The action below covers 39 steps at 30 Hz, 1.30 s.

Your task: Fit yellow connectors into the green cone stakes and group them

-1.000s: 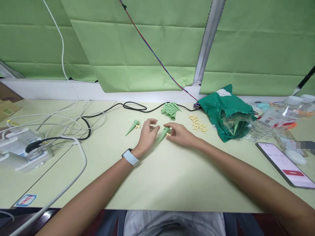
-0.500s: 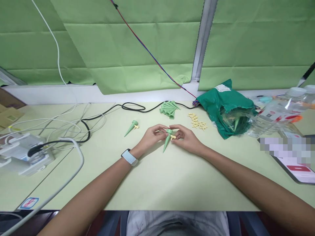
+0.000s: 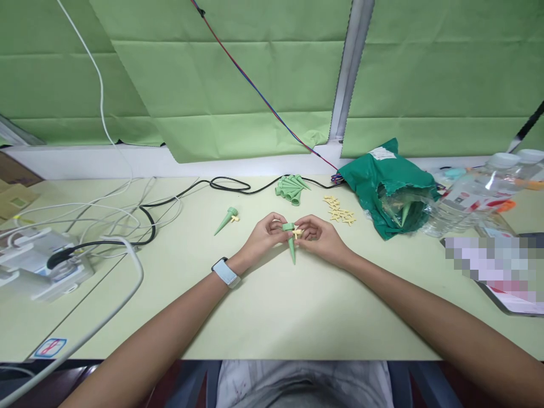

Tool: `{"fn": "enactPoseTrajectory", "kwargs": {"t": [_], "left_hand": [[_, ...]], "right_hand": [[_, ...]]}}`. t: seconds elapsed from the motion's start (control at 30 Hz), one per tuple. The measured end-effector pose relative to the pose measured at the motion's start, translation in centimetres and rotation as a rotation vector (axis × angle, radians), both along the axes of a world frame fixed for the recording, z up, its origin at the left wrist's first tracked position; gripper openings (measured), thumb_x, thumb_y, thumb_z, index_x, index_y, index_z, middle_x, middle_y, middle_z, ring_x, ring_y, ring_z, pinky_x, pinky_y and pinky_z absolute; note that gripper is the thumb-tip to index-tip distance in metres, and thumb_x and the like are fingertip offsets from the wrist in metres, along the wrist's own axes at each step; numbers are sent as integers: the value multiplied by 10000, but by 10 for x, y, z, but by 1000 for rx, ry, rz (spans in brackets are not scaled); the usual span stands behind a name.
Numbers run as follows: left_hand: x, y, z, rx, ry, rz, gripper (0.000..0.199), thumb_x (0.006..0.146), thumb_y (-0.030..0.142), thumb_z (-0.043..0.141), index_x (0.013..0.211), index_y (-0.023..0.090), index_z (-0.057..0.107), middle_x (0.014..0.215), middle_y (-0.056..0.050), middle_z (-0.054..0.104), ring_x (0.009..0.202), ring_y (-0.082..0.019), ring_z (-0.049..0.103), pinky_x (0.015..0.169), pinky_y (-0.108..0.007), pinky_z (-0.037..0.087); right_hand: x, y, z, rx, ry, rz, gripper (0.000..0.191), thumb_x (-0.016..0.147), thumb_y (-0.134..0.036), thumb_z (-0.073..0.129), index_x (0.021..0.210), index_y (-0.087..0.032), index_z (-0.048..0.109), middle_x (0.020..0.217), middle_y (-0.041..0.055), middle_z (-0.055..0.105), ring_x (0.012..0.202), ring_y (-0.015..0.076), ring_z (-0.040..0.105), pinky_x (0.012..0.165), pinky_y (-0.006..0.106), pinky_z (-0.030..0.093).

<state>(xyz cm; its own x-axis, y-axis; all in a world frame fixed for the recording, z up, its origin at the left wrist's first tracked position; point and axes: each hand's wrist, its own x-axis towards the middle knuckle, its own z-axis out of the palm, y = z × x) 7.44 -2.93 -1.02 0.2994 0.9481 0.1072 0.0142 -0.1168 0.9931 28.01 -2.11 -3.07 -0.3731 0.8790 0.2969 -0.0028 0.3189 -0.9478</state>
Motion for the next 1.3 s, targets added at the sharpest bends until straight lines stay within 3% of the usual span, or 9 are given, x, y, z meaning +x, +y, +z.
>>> {"fn": "enactPoseTrajectory", "kwargs": {"t": [0.13, 0.33, 0.53, 0.9, 1.2, 1.3], "left_hand": [[2, -3, 0, 3, -42, 60, 375, 758, 316, 820, 1014, 215, 566, 1080, -15, 613, 848, -146, 697, 785, -294, 543], [0, -4, 2, 14, 83, -14, 352, 814, 334, 768, 1092, 213, 589, 804, 25, 615, 776, -161, 689, 750, -298, 527], [2, -5, 4, -18, 79, -55, 373, 810, 345, 787, 1081, 200, 575, 760, 8, 664, 786, -197, 723, 782, -344, 545], [0, -4, 6, -68, 17, -116, 331, 801, 278, 790, 1045, 186, 586, 717, -3, 684, 762, -206, 733, 788, -347, 543], [-2, -3, 3, -120, -31, -128, 327, 794, 237, 799, 1046, 185, 597, 703, 11, 662, 745, -191, 721, 787, -336, 533], [-2, -3, 3, -125, -47, -115, 333, 789, 241, 808, 1046, 188, 603, 677, 36, 621, 733, -187, 722, 790, -334, 535]], "right_hand": [[1, 1, 4, -96, 25, 34, 254, 832, -412, 750, 968, -207, 689, 801, 7, 684, 624, 135, 614, 615, 288, 520], [2, 3, 0, -88, -2, 55, 231, 813, -400, 785, 860, -181, 727, 828, 35, 728, 712, 155, 636, 671, 291, 500], [0, 0, 0, -39, -50, -14, 226, 815, -390, 781, 837, -170, 735, 817, 57, 747, 754, 190, 677, 708, 312, 520], [5, -6, 3, 553, -243, -19, 72, 958, -238, 628, 906, -212, 671, 841, 36, 668, 738, 160, 629, 700, 307, 517], [8, 1, -2, 889, -393, -19, 80, 989, -161, 552, 953, -216, 598, 879, 76, 665, 840, 211, 621, 737, 345, 505], [8, -2, -1, 872, -400, -38, 74, 999, -181, 546, 976, -215, 607, 904, 78, 676, 856, 211, 628, 748, 342, 502]]}}
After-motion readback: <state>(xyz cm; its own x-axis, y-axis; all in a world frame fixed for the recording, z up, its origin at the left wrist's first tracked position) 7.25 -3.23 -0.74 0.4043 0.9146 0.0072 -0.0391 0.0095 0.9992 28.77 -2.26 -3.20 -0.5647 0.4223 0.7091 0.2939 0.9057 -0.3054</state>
